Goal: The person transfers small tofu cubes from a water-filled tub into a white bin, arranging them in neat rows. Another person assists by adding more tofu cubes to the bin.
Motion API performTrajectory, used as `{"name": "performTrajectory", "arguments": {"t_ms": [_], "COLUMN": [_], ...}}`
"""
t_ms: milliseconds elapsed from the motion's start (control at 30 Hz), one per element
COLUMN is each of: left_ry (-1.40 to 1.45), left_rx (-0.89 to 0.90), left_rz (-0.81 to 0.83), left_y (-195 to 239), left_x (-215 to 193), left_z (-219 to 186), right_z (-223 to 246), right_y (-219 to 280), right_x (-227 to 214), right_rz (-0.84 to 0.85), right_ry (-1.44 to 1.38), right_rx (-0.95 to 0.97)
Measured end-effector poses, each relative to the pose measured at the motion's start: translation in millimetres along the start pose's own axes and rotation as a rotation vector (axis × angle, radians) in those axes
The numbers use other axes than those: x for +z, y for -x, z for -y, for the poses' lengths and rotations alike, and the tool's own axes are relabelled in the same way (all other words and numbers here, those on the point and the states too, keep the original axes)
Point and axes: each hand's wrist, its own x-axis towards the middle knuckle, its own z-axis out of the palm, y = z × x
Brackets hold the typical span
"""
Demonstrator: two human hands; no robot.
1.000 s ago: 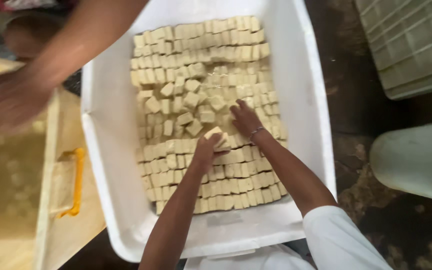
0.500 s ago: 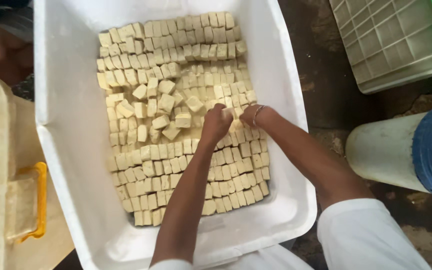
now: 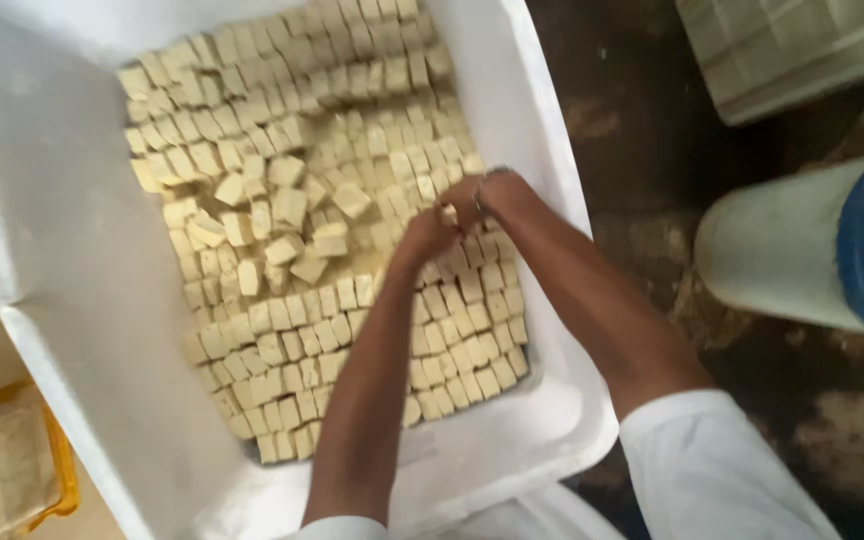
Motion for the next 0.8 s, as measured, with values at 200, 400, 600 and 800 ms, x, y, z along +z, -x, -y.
{"name": "performTrajectory", "arguments": {"t_ms": [200,400,600,800], "left_ry": [0.335,0.257,0.179,0.147], "left_rx": [0.051,0.091,0.184,0.126], "left_rz": [0.03,-0.188,-0.318,-0.269], "left_y": [6,19,15,30], "left_x": [-16,-14,0,-1], "left_z": [26,35,22,7], "right_z": [3,3,4,4], "right_y": [4,-3,-3,3], "right_x": [4,11,10,4], "right_rz": [-0.236,-0.179,-0.036,-0.018], "right_ry": [0.119,0.118,0.172,0.141], "right_rx": [-0.034,-0.008,0.098,0.098]}}
